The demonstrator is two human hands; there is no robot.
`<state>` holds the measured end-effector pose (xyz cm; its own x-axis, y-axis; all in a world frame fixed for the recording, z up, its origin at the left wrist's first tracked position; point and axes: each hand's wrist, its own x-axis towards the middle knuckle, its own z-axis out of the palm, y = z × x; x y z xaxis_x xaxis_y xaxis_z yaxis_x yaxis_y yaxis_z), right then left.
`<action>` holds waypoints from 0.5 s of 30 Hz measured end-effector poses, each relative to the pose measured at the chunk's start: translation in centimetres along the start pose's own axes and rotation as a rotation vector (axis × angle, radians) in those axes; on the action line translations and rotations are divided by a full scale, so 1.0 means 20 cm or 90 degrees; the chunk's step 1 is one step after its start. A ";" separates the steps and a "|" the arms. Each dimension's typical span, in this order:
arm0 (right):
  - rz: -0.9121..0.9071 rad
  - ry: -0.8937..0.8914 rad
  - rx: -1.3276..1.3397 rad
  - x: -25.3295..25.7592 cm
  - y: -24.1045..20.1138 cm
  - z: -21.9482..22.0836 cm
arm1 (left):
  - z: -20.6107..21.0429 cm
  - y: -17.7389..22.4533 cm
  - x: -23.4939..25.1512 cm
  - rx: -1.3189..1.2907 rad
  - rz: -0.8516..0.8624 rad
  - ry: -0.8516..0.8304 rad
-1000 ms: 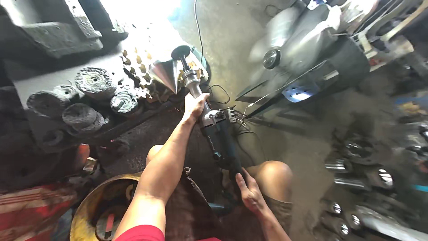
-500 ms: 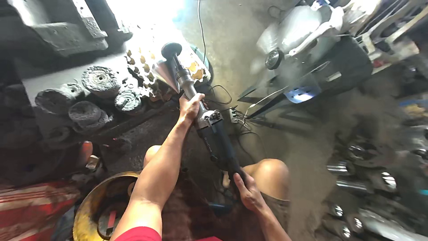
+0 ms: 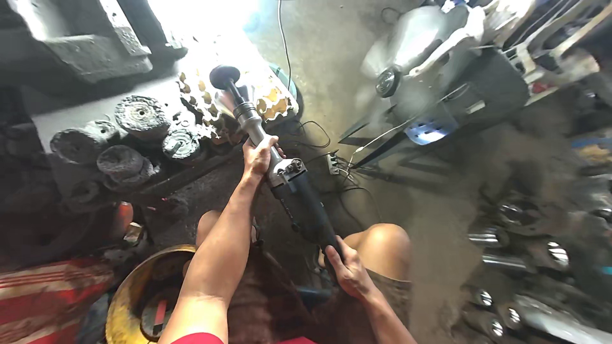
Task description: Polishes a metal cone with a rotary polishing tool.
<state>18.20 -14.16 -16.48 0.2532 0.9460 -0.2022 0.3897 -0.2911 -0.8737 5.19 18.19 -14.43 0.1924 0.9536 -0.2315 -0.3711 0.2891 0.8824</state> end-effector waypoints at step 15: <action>0.011 -0.041 -0.037 0.03 -0.02 0.03 | -0.15 -0.03 0.00 -0.003 -0.003 0.047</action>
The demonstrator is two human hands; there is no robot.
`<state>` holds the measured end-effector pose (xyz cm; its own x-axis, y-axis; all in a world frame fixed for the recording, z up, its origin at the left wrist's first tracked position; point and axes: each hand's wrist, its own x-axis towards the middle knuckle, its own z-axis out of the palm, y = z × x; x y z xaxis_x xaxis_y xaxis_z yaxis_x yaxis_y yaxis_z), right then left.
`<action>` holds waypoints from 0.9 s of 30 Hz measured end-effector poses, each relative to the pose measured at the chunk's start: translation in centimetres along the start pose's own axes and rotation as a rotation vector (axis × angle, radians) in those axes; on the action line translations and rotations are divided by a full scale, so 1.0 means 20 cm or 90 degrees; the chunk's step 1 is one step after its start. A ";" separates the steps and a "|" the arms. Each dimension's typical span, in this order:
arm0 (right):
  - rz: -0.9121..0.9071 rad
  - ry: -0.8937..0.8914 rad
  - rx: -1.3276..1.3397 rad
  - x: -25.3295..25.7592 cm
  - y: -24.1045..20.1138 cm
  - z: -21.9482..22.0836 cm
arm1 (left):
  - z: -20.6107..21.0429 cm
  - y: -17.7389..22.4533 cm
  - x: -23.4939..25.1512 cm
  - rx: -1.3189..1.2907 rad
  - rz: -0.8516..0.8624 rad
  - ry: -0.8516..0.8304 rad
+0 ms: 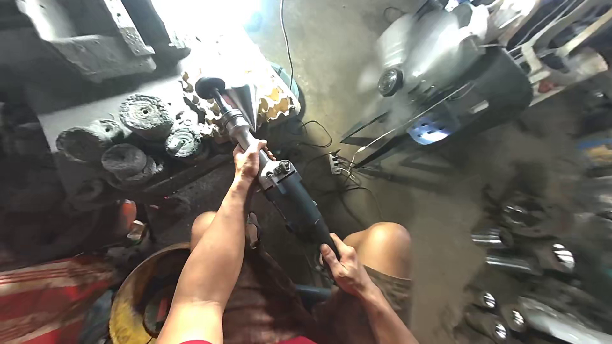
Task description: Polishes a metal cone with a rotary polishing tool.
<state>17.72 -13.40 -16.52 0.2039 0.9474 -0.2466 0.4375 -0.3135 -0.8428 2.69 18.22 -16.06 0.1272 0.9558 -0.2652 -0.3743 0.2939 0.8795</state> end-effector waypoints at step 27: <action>0.042 0.144 0.066 -0.06 0.02 -0.03 | 0.35 -0.09 0.08 0.205 -0.056 -0.067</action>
<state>18.23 -14.64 -16.33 0.4247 0.8833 -0.1985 0.3270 -0.3541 -0.8762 9.98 19.19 -15.26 0.2460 0.9156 -0.3179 -0.0511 0.3398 0.9391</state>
